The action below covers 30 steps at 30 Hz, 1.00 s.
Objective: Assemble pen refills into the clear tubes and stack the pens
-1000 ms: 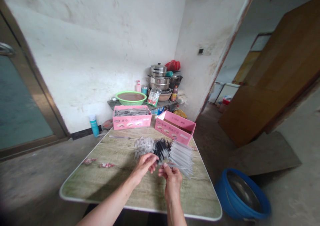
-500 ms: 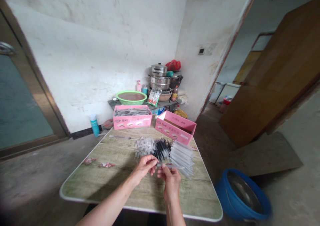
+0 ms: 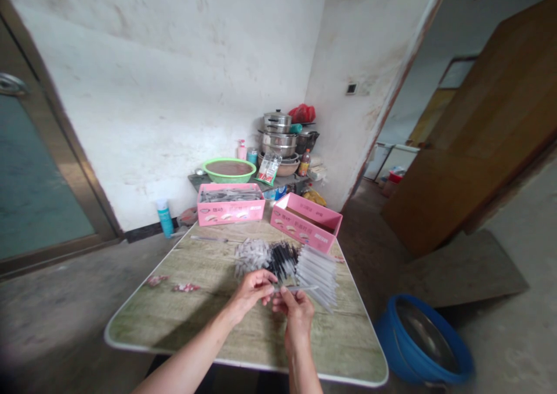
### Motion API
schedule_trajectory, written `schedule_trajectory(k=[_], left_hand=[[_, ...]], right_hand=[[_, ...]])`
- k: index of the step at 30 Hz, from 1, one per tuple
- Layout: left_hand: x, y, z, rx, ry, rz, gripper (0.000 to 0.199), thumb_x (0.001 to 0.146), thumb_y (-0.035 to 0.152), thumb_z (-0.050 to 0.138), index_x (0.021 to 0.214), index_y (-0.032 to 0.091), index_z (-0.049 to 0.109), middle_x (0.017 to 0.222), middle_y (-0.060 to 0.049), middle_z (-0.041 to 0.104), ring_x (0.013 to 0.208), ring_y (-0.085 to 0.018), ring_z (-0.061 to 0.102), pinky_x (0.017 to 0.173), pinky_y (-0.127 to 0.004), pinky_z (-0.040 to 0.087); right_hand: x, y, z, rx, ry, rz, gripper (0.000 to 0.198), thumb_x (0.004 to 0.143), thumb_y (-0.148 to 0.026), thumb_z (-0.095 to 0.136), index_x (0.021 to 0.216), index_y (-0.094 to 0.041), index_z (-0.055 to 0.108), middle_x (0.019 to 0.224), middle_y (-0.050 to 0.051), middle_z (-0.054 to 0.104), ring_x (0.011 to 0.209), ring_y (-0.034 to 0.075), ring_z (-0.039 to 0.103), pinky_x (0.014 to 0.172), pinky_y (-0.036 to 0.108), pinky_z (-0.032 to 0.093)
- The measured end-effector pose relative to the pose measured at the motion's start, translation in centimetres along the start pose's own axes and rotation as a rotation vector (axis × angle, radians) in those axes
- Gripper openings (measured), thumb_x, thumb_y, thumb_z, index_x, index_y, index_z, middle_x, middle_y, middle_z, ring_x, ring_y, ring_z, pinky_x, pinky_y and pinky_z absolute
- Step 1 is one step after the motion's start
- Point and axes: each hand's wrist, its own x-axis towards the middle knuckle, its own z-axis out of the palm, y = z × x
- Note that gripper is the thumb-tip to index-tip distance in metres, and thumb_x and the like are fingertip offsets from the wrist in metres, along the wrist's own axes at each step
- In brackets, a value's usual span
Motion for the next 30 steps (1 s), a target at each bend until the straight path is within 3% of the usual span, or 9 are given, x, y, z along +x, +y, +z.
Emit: schedule_trajectory(k=[8, 13, 21, 26, 30], left_hand=[[0.0, -0.2, 0.2, -0.005, 0.012, 0.035, 0.044, 0.06, 0.034, 0.086, 0.091, 0.012, 0.065, 0.062, 0.002, 0.061, 0.049, -0.009, 0.054, 0.049, -0.022, 0.044], [-0.3, -0.7, -0.3, 0.047, -0.071, -0.059, 0.04, 0.076, 0.047, 0.073, 0.091, 0.011, 0.064, 0.057, 0.0, 0.061, 0.044, -0.01, 0.053, 0.047, -0.023, 0.043], [-0.1, -0.5, -0.1, 0.049, -0.024, 0.003, 0.042, 0.06, 0.025, 0.084, 0.096, 0.012, 0.066, 0.06, 0.004, 0.058, 0.047, -0.007, 0.051, 0.047, -0.019, 0.04], [-0.4, -0.3, -0.1, 0.059, -0.087, -0.053, 0.038, 0.074, 0.036, 0.074, 0.102, 0.011, 0.064, 0.062, 0.001, 0.061, 0.048, -0.01, 0.054, 0.051, -0.024, 0.045], [-0.9, -0.3, 0.2, 0.182, -0.087, -0.016, 0.034, 0.071, 0.026, 0.074, 0.102, 0.013, 0.065, 0.062, 0.001, 0.061, 0.049, -0.011, 0.055, 0.052, -0.023, 0.044]], right_hand=[[0.1, -0.1, 0.0, -0.003, -0.001, 0.019, 0.04, 0.056, -0.041, 0.09, 0.061, -0.015, 0.06, 0.058, 0.005, 0.07, 0.049, 0.016, 0.065, 0.046, 0.024, 0.053], [0.0, 0.1, -0.1, -0.06, 0.045, 0.015, 0.042, 0.053, -0.042, 0.09, 0.061, -0.016, 0.058, 0.059, 0.004, 0.07, 0.047, 0.017, 0.064, 0.044, 0.025, 0.051], [0.4, 0.6, -0.5, -0.089, 0.037, 0.019, 0.041, 0.056, -0.046, 0.087, 0.061, -0.017, 0.059, 0.055, 0.002, 0.068, 0.045, 0.016, 0.061, 0.041, 0.025, 0.049], [0.4, 0.6, -0.4, -0.106, 0.038, 0.012, 0.042, 0.057, -0.047, 0.087, 0.061, -0.017, 0.058, 0.055, 0.002, 0.067, 0.045, 0.016, 0.061, 0.042, 0.025, 0.049], [0.5, 0.9, -0.6, -0.124, 0.023, 0.003, 0.041, 0.06, -0.049, 0.084, 0.062, -0.017, 0.057, 0.054, 0.002, 0.065, 0.046, 0.016, 0.061, 0.043, 0.025, 0.049]])
